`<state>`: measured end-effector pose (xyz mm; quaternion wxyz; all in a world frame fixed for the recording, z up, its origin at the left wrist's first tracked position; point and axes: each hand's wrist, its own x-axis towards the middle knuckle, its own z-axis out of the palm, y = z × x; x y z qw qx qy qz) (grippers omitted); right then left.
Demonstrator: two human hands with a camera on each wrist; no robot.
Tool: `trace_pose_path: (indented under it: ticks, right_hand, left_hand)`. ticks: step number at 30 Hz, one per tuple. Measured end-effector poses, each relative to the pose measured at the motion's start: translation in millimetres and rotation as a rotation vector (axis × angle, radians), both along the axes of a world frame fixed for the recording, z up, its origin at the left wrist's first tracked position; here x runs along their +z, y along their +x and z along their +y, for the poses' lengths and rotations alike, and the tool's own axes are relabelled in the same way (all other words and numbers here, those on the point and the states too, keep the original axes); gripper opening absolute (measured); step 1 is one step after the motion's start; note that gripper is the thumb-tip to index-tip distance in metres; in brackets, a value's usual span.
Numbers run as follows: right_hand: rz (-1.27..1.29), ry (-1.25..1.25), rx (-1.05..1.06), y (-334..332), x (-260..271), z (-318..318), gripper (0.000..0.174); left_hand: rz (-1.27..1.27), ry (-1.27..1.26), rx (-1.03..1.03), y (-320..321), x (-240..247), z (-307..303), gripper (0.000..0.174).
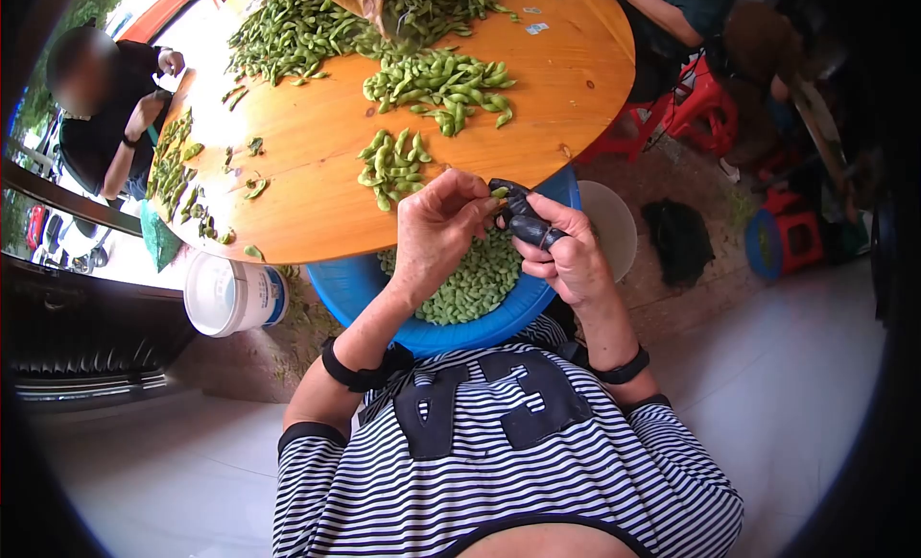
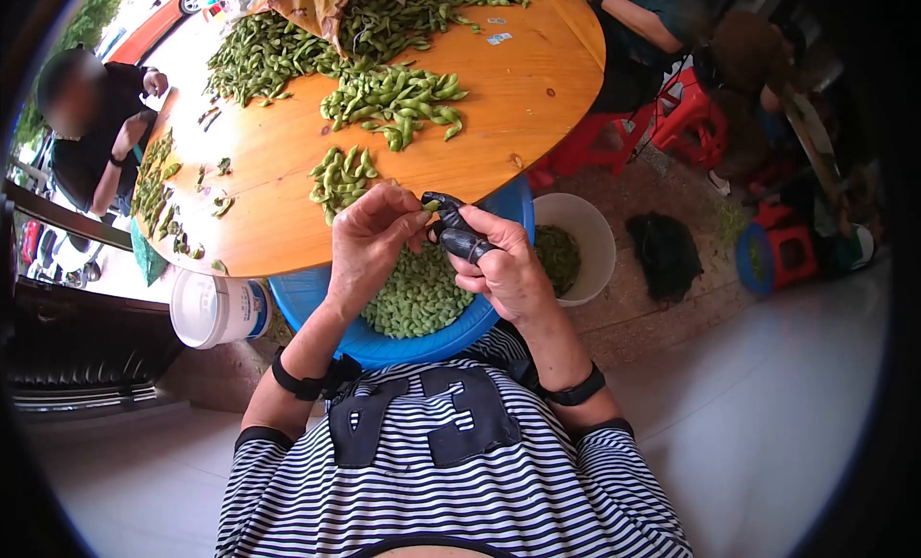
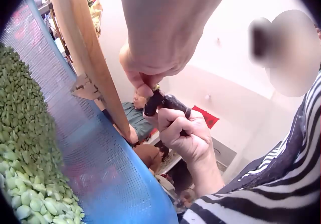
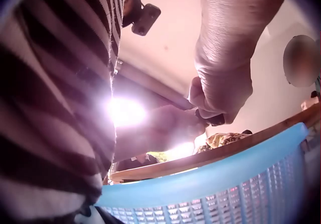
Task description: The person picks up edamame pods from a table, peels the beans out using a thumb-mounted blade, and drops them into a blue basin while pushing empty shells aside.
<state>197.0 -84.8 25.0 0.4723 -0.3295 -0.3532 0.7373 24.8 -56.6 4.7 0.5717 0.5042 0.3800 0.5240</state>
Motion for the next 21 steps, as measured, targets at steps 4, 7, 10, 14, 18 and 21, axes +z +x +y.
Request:
trace_pose_path:
  ticks: [4, 7, 10, 14, 18, 21]
  right_hand:
    - [-0.005, 0.063, 0.035, 3.5, -7.6, 1.9, 0.033]
    - [0.126, 0.011, 0.091, 12.2, -8.3, 2.2, 0.033]
    - [0.299, 0.007, 0.237, 16.7, -18.3, 6.2, 0.032]
    - [-0.155, 0.069, 0.157, 5.2, -1.3, 0.4, 0.032]
    - [-0.93, 0.77, -0.1, -6.9, 8.9, -7.3, 0.045]
    - [-0.807, 0.721, -0.015, -4.7, -0.6, -1.9, 0.044]
  left_hand:
    - [0.099, 0.074, 0.002, -0.4, -4.1, -3.1, 0.009]
    - [-0.298, -0.086, -0.162, -6.4, -3.1, -1.5, 0.017]
    - [-0.586, -0.37, -0.403, -15.0, -1.1, 2.6, 0.027]
    - [-0.469, -0.364, -0.332, -19.3, -1.5, -0.7, 0.031]
    - [-0.31, -0.246, -0.269, -23.5, 5.0, -10.0, 0.038]
    - [-0.314, -0.262, -0.219, -22.6, 5.2, -15.9, 0.04]
